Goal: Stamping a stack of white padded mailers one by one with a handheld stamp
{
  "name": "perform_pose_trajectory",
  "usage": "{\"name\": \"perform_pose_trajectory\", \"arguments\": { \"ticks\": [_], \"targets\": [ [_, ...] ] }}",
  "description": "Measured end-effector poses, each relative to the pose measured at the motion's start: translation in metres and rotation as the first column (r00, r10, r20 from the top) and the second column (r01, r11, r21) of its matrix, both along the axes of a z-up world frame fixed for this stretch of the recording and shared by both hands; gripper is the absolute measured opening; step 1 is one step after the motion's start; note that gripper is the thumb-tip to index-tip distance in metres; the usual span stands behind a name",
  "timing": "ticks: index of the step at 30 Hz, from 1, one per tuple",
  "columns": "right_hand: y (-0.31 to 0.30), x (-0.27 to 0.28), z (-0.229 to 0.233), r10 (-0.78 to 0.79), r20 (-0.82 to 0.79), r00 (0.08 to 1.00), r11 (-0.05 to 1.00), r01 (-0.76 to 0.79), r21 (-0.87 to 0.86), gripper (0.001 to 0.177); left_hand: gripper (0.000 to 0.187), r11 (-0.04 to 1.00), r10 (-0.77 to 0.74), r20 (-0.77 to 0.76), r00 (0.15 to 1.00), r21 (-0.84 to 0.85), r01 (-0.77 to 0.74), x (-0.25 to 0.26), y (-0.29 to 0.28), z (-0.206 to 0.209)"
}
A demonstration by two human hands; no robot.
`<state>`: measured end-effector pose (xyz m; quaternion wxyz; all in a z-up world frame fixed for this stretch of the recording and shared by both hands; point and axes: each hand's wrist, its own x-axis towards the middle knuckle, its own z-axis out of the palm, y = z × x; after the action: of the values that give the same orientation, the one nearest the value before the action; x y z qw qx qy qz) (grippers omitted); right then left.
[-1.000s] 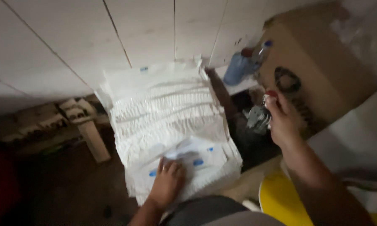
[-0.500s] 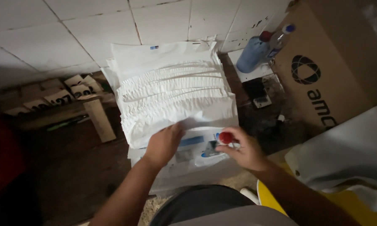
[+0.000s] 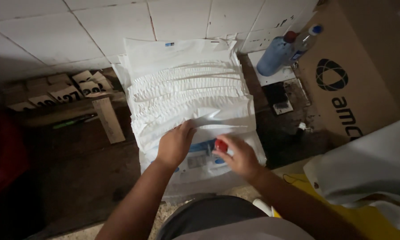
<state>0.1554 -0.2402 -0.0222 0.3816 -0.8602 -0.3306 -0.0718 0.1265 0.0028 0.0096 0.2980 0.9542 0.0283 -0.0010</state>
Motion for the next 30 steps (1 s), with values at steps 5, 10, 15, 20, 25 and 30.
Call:
{"name": "perform_pose_trajectory", "arguments": {
  "ticks": [5, 10, 15, 20, 25, 30],
  "targets": [
    [-0.005, 0.017, 0.031, -0.121, -0.438, 0.891, 0.923, 0.263, 0.28, 0.045, 0.019, 1.0, 0.021, 0.032, 0.999, 0.023, -0.021, -0.005, 0.004, -0.015],
    [0.005, 0.023, 0.043, -0.153, -0.796, 0.586, 0.848, 0.492, 0.199, 0.049, 0.013, 0.998, 0.06, 0.225, 0.973, -0.013, -0.059, -0.014, 0.002, -0.03],
    [-0.002, 0.056, 0.009, 0.346, -0.791, 0.504, 0.58, 0.548, 0.602, 0.034, 0.021, 0.841, -0.492, 0.605, 0.626, 0.145, 0.521, -0.054, -0.011, 0.022],
    [0.006, 0.058, 0.011, 0.21, -0.816, 0.539, 0.648, 0.548, 0.529, 0.027, 0.038, 0.792, -0.608, 0.201, 0.768, 0.092, 0.603, -0.053, 0.001, -0.032],
    [0.003, 0.055, 0.017, 0.191, -0.835, 0.515, 0.64, 0.579, 0.504, 0.026, 0.03, 0.836, -0.549, 0.238, 0.801, 0.13, 0.533, -0.045, 0.002, -0.068],
    [-0.009, 0.052, 0.043, 0.159, -0.86, 0.485, 0.586, 0.655, 0.478, 0.027, 0.006, 0.847, -0.504, 0.105, 0.858, -0.136, 0.514, -0.043, 0.003, -0.031]
  ]
}}
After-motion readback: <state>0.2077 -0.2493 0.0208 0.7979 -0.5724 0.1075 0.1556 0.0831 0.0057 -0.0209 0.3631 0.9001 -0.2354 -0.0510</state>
